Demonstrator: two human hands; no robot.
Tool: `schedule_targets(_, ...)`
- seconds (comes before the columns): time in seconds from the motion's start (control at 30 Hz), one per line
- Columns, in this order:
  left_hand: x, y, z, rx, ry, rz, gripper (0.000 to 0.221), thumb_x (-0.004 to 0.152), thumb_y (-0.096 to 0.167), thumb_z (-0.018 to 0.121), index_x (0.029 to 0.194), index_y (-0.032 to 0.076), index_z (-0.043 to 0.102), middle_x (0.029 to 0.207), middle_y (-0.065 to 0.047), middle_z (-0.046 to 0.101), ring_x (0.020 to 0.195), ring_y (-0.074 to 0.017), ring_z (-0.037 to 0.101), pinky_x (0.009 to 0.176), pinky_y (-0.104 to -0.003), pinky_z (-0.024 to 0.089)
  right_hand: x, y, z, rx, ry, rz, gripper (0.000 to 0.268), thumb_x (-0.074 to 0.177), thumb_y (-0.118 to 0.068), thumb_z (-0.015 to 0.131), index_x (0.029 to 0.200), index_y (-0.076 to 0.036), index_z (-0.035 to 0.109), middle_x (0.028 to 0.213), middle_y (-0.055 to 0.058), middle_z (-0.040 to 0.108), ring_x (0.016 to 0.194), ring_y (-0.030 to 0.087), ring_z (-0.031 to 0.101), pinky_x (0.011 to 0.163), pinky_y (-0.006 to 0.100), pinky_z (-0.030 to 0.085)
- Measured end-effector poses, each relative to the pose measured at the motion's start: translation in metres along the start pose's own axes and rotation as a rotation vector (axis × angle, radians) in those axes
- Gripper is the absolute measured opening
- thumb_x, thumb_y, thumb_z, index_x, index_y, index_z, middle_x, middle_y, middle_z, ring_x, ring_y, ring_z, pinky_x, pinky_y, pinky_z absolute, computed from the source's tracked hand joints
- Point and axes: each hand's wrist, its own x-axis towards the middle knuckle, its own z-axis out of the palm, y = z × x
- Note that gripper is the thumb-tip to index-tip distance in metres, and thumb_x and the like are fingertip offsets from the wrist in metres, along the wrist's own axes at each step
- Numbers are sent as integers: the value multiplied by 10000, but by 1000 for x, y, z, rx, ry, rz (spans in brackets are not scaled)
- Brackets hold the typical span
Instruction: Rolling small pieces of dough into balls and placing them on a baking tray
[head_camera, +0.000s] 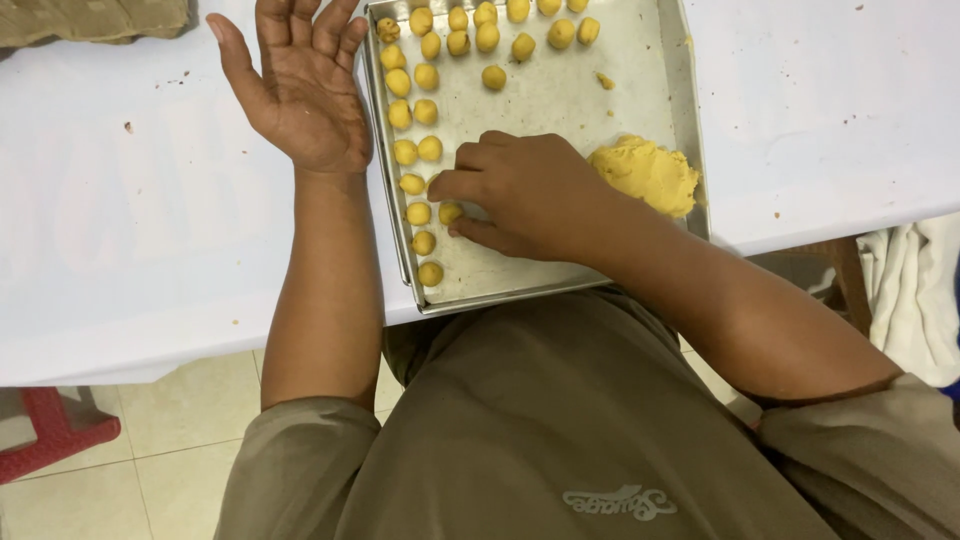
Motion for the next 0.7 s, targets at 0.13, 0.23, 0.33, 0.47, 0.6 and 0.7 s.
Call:
schedule_targets(0.13,0,2,3,23,-1,13,615,916,620,576,1161,68,690,1148,-119,687,1131,-346,693,971,-423,552,1,0,0,-18,7,23,263,961,-396,726,1156,-222,701,964,3,670,891,259,635,463,454,488)
schedule_targets(0.23,0,1,1,11,16,-4,617,915,616,569,1162,64,695,1158,-128,701,1131,-352,703,962,-416,561,0,0,2,-41,61,26,269,942,-420,764,1099,-213,696,949,-7,680,872,246,647,459,441,479)
schedule_targets(0.33,1,1,1,-6,21,-9,602,913,612,575,1149,72,698,1168,-140,708,1134,-360,706,952,-410,568,1,0,-9,-4,41,81,297,940,-483,761,1074,-229,686,925,-13,691,869,241,653,461,446,472)
schedule_targets(0.47,0,1,1,20,7,-3,609,920,626,560,1162,85,701,1204,-144,705,1163,-372,696,966,-412,544,15,6,-40,-32,-245,414,388,1059,-536,516,1250,-239,677,1215,20,681,1030,212,627,659,424,568)
schedule_targets(0.6,0,1,4,53,-9,-2,638,920,636,546,1186,78,699,1221,-162,702,1196,-384,686,958,-399,540,9,47,-26,-245,81,253,423,1029,-364,640,1400,-163,657,1193,78,645,1000,318,610,534,483,533)
schedule_targets(0.7,0,0,-1,74,0,-11,703,924,654,523,1272,64,678,1269,-179,675,1257,-389,673,983,-395,532,14,60,-24,-283,27,263,443,980,-335,654,1393,-175,679,1113,79,618,970,316,613,526,487,526)
